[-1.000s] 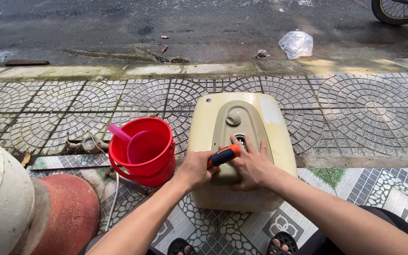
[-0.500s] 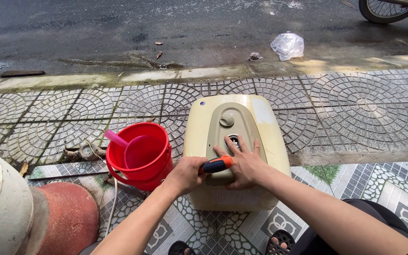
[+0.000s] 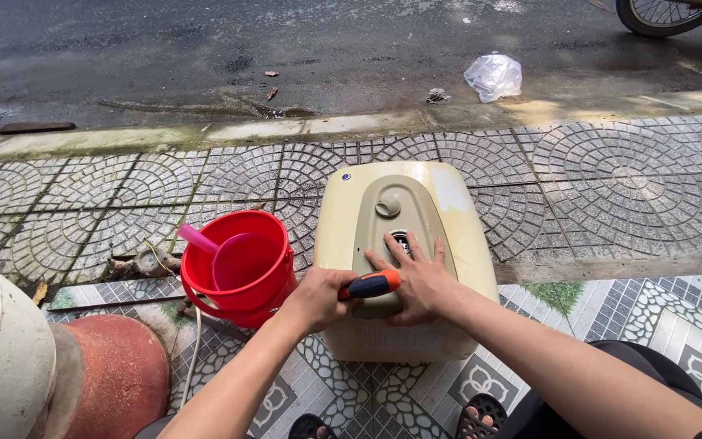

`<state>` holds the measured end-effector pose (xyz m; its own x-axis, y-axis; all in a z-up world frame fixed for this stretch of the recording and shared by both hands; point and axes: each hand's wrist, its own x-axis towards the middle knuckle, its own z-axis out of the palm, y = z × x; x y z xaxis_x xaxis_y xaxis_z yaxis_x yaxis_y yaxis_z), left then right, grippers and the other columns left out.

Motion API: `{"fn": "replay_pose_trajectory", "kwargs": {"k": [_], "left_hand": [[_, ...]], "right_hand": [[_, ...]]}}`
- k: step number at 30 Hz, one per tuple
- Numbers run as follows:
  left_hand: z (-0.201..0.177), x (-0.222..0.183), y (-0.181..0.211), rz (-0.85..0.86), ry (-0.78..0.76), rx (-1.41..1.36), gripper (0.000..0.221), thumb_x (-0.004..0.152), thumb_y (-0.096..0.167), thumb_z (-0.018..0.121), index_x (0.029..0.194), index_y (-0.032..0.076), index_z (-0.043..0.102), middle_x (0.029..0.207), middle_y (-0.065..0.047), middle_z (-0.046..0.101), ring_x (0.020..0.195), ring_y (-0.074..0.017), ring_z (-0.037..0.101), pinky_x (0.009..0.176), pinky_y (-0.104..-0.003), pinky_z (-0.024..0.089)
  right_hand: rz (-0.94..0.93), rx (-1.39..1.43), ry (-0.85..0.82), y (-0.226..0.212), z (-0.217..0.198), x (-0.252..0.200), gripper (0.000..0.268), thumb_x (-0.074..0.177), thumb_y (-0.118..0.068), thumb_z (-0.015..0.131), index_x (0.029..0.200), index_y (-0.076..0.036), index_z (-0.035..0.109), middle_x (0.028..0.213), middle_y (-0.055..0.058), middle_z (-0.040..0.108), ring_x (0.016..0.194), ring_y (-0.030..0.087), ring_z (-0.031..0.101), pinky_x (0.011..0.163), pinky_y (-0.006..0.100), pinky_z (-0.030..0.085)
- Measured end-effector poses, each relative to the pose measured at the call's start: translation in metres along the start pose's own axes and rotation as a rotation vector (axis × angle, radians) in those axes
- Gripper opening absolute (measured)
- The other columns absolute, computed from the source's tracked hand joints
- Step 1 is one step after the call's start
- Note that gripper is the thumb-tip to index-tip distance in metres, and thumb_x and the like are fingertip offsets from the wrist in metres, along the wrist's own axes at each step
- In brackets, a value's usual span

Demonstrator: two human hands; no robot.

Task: Disassembling a portable water heater by removing the outer casing and disconnecting internal components using hand tools.

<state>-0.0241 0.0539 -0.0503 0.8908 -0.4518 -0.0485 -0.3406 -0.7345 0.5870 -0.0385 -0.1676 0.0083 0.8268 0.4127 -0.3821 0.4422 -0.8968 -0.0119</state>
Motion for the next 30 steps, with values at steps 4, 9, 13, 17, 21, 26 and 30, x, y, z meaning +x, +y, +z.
{"fn": "replay_pose_trajectory", "kwargs": {"k": [4, 9, 13, 17, 21, 26, 30], "left_hand": [[-0.030, -0.007, 0.034, -0.008, 0.010, -0.014, 0.013, 0.080, 0.027, 0.079, 0.085, 0.020, 0.070, 0.072, -0.008, 0.072, 0.082, -0.0334, 0.074, 0.073, -0.042, 0.058], [-0.055, -0.004, 0.083, -0.087, -0.009, -0.363, 0.011, 0.083, 0.012, 0.070, 0.088, 0.020, 0.076, 0.078, 0.002, 0.080, 0.072, -0.0126, 0.076, 0.074, -0.029, 0.060], [-0.045, 0.017, 0.104, -0.039, 0.012, -0.409, 0.011, 0.084, 0.012, 0.072, 0.091, 0.019, 0.078, 0.079, -0.002, 0.079, 0.077, -0.0188, 0.075, 0.075, -0.031, 0.059], [-0.025, 0.031, 0.123, 0.018, -0.028, -0.411, 0.008, 0.084, 0.018, 0.077, 0.092, 0.018, 0.076, 0.084, -0.005, 0.079, 0.087, -0.0288, 0.075, 0.079, -0.040, 0.057], [-0.007, 0.043, 0.143, 0.090, -0.104, -0.353, 0.010, 0.085, 0.013, 0.073, 0.095, 0.015, 0.074, 0.089, -0.008, 0.078, 0.095, -0.0363, 0.074, 0.085, -0.045, 0.057], [0.011, 0.066, 0.144, 0.143, -0.119, -0.166, 0.022, 0.082, 0.019, 0.079, 0.103, 0.018, 0.070, 0.098, -0.007, 0.076, 0.105, -0.0358, 0.071, 0.092, -0.046, 0.057], [0.017, 0.071, 0.147, 0.132, -0.185, -0.100, 0.034, 0.081, 0.017, 0.081, 0.112, 0.013, 0.069, 0.104, -0.017, 0.074, 0.110, -0.0412, 0.069, 0.098, -0.051, 0.055]], "right_hand": [[-0.022, 0.047, 0.002, 0.011, -0.002, 0.001, 0.127, 0.064, -0.054, 0.084, 0.165, -0.032, 0.011, 0.170, 0.013, 0.006, 0.155, 0.048, 0.006, 0.110, 0.083, 0.014], [-0.248, 0.239, -0.045, 0.053, -0.032, -0.020, 0.119, 0.053, -0.034, 0.090, 0.158, -0.031, 0.033, 0.170, 0.015, 0.017, 0.157, 0.041, 0.015, 0.123, 0.069, 0.015], [-0.239, 0.300, 0.108, 0.093, 0.004, -0.019, 0.123, 0.045, -0.045, 0.094, 0.155, -0.029, 0.040, 0.164, 0.019, 0.029, 0.154, 0.039, 0.026, 0.124, 0.057, 0.028], [-0.298, 0.330, 0.522, 0.109, 0.061, -0.013, 0.099, 0.043, -0.052, 0.094, 0.130, -0.023, 0.056, 0.136, 0.010, 0.052, 0.133, 0.033, 0.051, 0.112, 0.049, 0.045], [-0.231, 0.278, 0.738, 0.117, 0.103, -0.006, 0.072, 0.046, -0.055, 0.090, 0.104, -0.020, 0.063, 0.099, 0.003, 0.062, 0.103, 0.026, 0.067, 0.095, 0.042, 0.057], [-0.240, 0.236, 0.890, 0.104, 0.097, -0.017, 0.059, 0.051, -0.060, 0.086, 0.086, -0.020, 0.062, 0.083, 0.003, 0.062, 0.085, 0.027, 0.069, 0.085, 0.041, 0.058], [-0.273, 0.237, 0.937, 0.098, 0.081, -0.024, 0.056, 0.053, -0.065, 0.085, 0.082, -0.022, 0.062, 0.078, 0.002, 0.064, 0.080, 0.029, 0.070, 0.078, 0.044, 0.060]]}}
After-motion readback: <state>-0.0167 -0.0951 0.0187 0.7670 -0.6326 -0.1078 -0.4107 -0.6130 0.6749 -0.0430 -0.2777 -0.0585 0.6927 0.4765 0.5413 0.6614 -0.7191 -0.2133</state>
